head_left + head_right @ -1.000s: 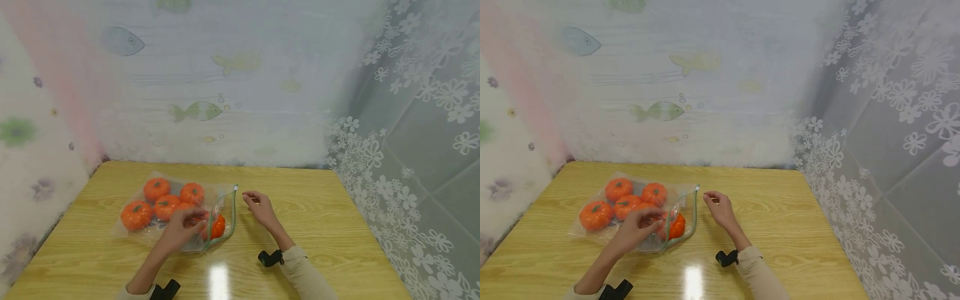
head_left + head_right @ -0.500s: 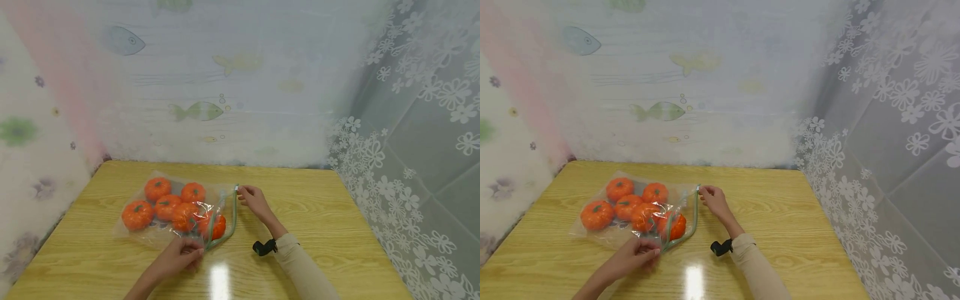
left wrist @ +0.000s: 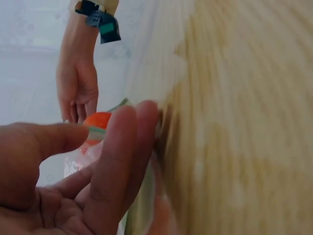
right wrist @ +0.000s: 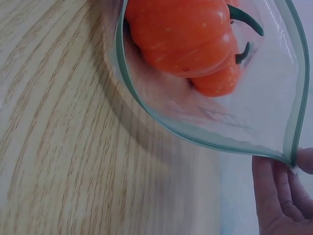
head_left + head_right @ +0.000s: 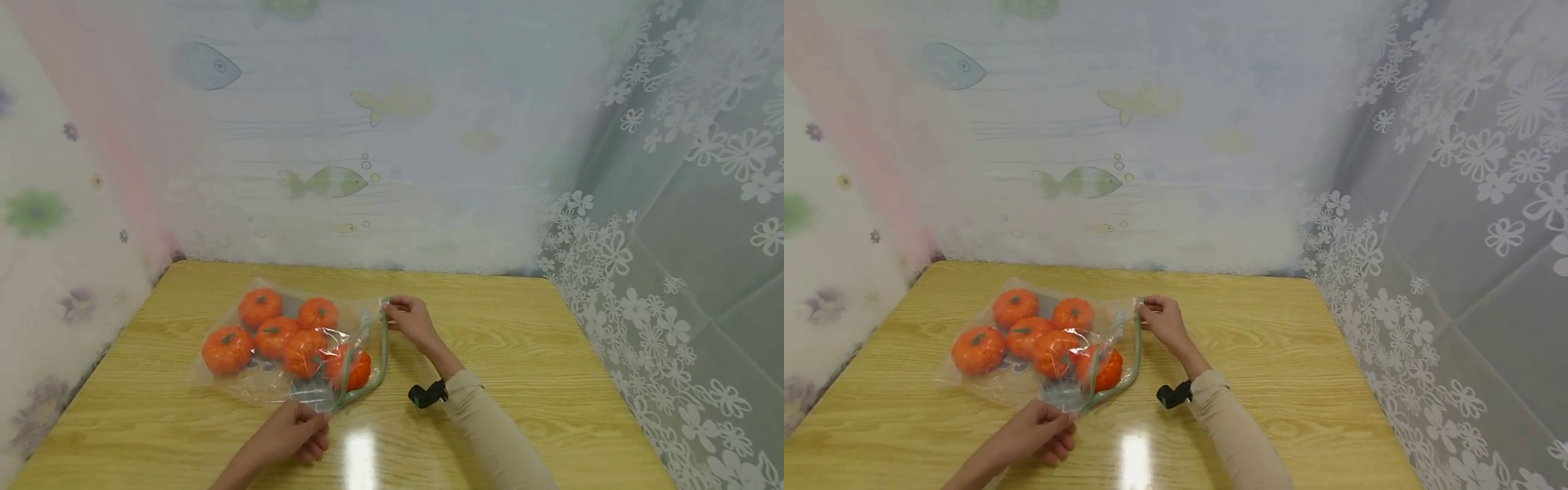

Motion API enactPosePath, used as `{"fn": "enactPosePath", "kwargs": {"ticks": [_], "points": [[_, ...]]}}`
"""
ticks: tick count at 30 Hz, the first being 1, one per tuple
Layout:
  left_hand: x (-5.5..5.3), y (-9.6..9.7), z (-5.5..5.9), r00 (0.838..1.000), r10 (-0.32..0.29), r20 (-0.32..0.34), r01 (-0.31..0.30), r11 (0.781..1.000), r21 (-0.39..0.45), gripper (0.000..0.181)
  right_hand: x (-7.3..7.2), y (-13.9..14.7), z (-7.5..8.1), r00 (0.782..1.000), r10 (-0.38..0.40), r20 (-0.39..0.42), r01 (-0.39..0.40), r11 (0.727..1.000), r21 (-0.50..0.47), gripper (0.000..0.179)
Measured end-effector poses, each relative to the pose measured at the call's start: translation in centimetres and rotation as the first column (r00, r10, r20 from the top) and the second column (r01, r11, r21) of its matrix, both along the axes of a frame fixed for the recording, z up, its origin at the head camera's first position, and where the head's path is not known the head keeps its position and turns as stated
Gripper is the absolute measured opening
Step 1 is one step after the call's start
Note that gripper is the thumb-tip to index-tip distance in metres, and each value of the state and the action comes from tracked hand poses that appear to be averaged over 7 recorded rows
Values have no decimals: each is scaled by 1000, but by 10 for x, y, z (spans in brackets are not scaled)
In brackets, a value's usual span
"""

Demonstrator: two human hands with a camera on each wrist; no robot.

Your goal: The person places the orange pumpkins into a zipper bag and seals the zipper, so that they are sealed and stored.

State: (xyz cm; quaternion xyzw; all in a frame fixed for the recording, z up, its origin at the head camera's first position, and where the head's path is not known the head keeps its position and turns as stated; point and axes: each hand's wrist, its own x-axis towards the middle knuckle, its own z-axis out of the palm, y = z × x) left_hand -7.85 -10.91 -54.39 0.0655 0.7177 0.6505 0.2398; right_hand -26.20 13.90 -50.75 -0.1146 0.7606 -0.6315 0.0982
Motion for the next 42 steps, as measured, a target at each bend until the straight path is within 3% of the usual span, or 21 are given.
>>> {"fn": "enactPosePath", "kwargs": {"ticks": [6,12,19,23,32,35,38,42], "points": [[1,3,-6,991,120,63,-126,987,96,37,-3,-2,3,1000,-3,2,3,1000,7,35],[3,18,-8,983,166,82,-179,964,195,37,-5,-3,4,1000,-5,17,5,1000,-8,31],[8,32,-3,960,262,97,-279,927,252,44,-7,-4,3,999,-4,36,5,1000,-22,28],[9,34,-1,956,267,124,-292,913,284,52,-9,-3,2,999,-11,38,12,1000,-27,28],[8,34,3,954,265,141,-294,920,260,56,-15,-2,4,999,-22,25,23,1000,-15,25],[8,35,5,933,329,143,-355,904,238,54,-15,-2,4,999,-19,34,20,1000,-21,25],[6,35,4,899,408,159,-436,871,225,53,-17,-2,3,999,-4,43,5,1000,-31,26],[-1,33,3,872,450,192,-486,840,241,64,-19,-3,1,999,11,44,-9,999,-48,28]]}}
